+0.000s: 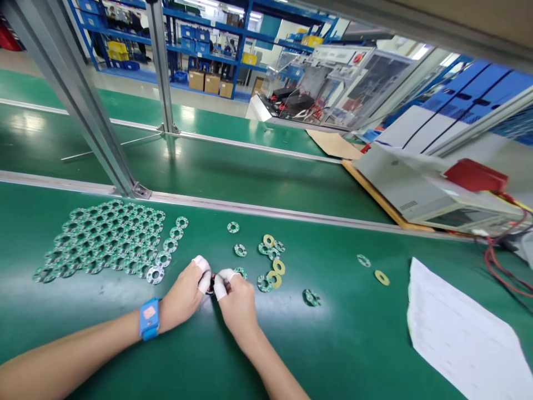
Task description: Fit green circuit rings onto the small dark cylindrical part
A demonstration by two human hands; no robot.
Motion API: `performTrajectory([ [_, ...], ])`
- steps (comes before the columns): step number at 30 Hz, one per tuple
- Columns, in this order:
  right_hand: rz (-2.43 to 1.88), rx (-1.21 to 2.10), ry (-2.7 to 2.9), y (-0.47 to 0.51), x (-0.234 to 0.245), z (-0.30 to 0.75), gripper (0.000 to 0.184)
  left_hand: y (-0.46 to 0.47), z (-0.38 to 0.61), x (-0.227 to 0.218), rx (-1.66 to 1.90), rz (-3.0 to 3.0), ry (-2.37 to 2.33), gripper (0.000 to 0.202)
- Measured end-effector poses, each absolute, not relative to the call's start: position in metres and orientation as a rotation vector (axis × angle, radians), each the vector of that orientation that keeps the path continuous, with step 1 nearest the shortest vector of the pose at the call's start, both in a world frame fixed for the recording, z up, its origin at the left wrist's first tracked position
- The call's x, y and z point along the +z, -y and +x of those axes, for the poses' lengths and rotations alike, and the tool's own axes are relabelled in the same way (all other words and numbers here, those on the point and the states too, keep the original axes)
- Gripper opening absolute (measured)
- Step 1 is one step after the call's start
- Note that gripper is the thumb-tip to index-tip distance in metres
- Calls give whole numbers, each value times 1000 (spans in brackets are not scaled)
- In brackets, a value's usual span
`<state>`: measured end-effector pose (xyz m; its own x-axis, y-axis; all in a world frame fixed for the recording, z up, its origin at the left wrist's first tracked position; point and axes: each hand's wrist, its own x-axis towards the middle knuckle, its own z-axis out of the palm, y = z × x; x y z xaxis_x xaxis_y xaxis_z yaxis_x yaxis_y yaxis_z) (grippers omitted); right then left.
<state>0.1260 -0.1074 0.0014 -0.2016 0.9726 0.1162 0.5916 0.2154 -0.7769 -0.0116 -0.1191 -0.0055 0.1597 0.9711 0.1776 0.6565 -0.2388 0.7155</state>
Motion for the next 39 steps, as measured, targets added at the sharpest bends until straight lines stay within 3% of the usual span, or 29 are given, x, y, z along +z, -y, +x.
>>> performTrajectory([
  [6, -1399, 823, 1876, 106, 4, 135, 24, 117, -14, 2, 833, 1920, -1548, 18],
  [9, -1401, 681, 1905, 104, 7, 160, 27, 121, -20, 9, 836, 1905, -1523, 17],
  [13, -1391, 303, 2182, 97, 10, 191, 36, 125, -29, 17, 647, 2017, -1489, 52],
  [15, -1375, 230, 2326, 93, 11, 194, 42, 124, -33, 19, 543, 2071, -1455, 58],
  [18, -1361, 215, 2450, 86, 15, 189, 44, 120, -37, 20, 498, 2103, -1428, 52],
  [23, -1354, 229, 2521, 79, 19, 187, 23, 115, -40, 18, 563, 2082, -1425, 43],
  [27, -1324, 311, 2270, 83, 20, 186, 27, 117, -37, 13, 568, 2077, -1460, 40],
  [33, -1245, 696, 1904, 108, 19, 151, 29, 119, -31, 9, 524, 2149, -1505, 38],
  [39, -1185, 677, 1938, 117, 5, 138, 26, 120, -31, 5, 525, 2150, -1490, 36],
])
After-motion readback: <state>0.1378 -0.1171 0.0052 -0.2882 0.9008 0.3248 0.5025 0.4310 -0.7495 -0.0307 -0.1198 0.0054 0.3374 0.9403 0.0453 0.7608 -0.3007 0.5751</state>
